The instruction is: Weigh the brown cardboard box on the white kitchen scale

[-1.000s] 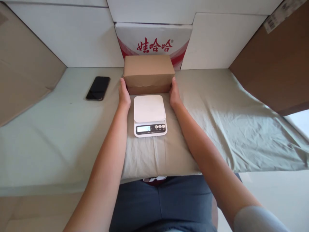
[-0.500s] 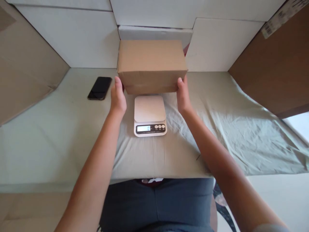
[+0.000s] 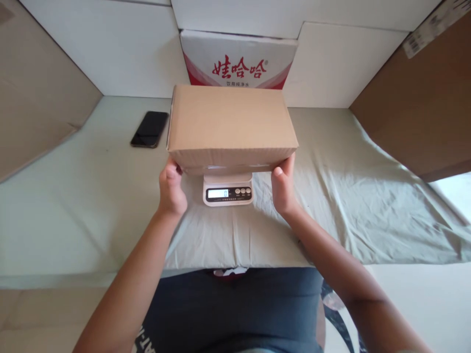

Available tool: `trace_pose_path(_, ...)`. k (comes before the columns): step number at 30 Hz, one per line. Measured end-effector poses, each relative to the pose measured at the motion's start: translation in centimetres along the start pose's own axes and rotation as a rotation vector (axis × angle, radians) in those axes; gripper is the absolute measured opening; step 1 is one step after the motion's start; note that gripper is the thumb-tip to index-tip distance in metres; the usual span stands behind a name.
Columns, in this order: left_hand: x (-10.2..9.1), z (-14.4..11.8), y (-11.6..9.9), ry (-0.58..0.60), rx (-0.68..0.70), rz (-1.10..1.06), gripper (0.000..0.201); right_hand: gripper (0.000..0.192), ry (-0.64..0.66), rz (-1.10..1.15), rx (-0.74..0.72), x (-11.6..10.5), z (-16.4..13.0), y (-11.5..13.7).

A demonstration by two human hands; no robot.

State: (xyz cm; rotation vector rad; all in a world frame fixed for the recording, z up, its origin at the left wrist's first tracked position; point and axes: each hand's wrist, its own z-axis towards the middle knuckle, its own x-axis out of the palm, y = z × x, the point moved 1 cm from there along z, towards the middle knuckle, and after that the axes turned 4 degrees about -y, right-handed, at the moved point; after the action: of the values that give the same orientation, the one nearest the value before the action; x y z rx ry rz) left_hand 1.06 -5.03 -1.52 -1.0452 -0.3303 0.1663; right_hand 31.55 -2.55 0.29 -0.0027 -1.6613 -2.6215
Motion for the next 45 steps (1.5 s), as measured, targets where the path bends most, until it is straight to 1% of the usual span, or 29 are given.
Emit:
trace_pose_path(3, -0.3, 0.0, 0.5, -0.01, 0.117, 0.022, 0.081, 0.107, -0.003, 0.003, -0.006, -0.1, -0.2, -0.5)
trace_pose_path(5, -0.5, 0.0, 0.9, 0.015, 0.132, 0.023, 0.082, 0.111, -0.008, 0.007, -0.003, -0.2, -0.3, -0.6)
trace_pose_path(11, -0.5, 0.1, 1.6, 0.04, 0.132, 0.021, 0.079, 0.119, -0.01, 0.014, 0.043, 0.0, -0.2, -0.6)
trace_pose_path(15, -0.5, 0.0, 1.8, 0.048, 0.111, 0.023, 0.082, 0.114, -0.012, 0.002, 0.017, 0.0, -0.4, -0.9)
trace_pose_path(18, -0.5, -0.2, 1.9, 0.008, 0.095, 0.026, 0.083, 0.11, -0.01, 0.006, -0.022, 0.0, -0.5, -1.1)
trace_pose_path(22, -0.4, -0.2, 1.8, -0.04, 0.101, 0.007, 0.083, 0.112, -0.004, 0.0, -0.033, 0.2, -0.6, -1.3)
trace_pose_path(27, -0.4, -0.1, 2.0, -0.003, 0.09, 0.005, 0.081, 0.108, -0.004, 0.033, -0.037, 0.1, -0.7, -1.5)
trace_pose_path(34, -0.7, -0.1, 2.5, 0.008, 0.069, 0.008, 0.082, 0.11, -0.023, -0.017, -0.005, 0.1, -0.9, -1.5)
trace_pose_path(41, -0.6, -0.2, 2.4, -0.019, 0.06, 0.009, 0.081, 0.104, -0.018, 0.011, -0.028, 0.2, -1.0, -2.0)
trace_pose_path(45, -0.6, -0.2, 2.3, -0.032, 0.048, 0.021, 0.083, 0.11, -0.021, -0.004, 0.0, 0.2, -0.8, -2.1)
